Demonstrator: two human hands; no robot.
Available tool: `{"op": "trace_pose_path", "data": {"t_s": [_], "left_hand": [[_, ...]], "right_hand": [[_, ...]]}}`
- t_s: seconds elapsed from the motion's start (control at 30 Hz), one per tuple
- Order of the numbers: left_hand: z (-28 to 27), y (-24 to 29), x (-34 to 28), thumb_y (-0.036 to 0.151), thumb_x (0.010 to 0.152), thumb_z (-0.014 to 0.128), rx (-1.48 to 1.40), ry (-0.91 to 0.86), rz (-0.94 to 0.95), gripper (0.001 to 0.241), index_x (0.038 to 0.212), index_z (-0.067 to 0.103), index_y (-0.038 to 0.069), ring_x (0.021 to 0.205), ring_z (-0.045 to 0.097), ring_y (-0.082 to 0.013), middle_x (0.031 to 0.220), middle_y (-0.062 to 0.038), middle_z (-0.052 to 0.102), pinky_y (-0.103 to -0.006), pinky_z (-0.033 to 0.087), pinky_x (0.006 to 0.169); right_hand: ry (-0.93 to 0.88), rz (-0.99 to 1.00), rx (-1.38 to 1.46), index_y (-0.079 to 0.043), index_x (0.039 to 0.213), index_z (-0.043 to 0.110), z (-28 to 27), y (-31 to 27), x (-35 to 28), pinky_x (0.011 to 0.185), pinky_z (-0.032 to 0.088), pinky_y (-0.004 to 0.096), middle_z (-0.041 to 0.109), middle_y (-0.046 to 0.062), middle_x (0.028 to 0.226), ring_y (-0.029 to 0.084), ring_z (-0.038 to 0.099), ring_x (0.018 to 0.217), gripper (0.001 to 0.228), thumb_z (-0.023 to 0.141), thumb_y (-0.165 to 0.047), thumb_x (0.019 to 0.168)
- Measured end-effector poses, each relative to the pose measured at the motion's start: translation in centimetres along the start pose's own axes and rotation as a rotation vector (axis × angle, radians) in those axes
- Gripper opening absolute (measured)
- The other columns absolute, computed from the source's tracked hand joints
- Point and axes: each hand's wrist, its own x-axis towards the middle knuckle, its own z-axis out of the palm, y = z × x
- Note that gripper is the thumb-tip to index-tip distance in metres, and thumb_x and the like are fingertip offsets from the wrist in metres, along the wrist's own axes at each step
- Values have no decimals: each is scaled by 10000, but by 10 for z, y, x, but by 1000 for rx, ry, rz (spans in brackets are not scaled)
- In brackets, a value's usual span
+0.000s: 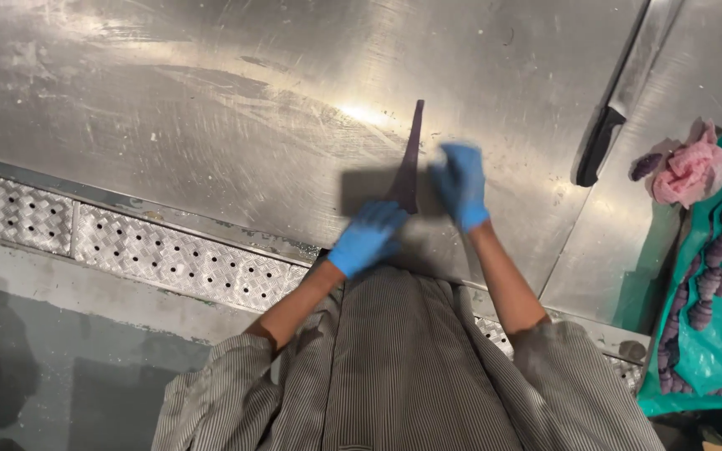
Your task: Shaping and rolling purple dough into small individual pieces and arranging them on a tray.
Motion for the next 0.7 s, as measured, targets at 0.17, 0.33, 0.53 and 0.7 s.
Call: {"op": "trace_pose_path", "data": {"t_s": [0.17,0.33,0.53,0.7], "left_hand": [[8,-52,1,298,865,703,344,171,117,300,1125,669,153,1136,588,-248,1239,-12,658,-438,454,1018],[-9,-64,26,219,894,668,384,117,221,174,1064,702,208,992,607,-189,994,14,636,-345,498,904],[-10,-70,29,252,927,653,320,73,308,73,945,652,181,866,600,-184,874,10,576,-330,507,825],[5,-85,32,195,891,637,393,55,424,56,899,623,141,843,598,-179,848,-17,561,-323,509,800]], "right_hand": [[-437,-62,-121,-107,1111,690,-29,-25,-65,1016,506,442,683,88,1158,330,625,1084,268,743,-216,872],[-386,-340,-278,-115,1160,698,-12,-14,-74,1018,457,440,670,77,1138,307,605,1100,330,712,-288,880],[-460,-396,-391,-159,1174,723,-8,-1,-60,974,478,379,665,11,1035,229,611,1023,287,680,-283,918],[-461,-456,-359,-180,1016,705,-3,-4,-50,891,492,362,628,3,905,216,612,915,125,698,-251,913]]}}
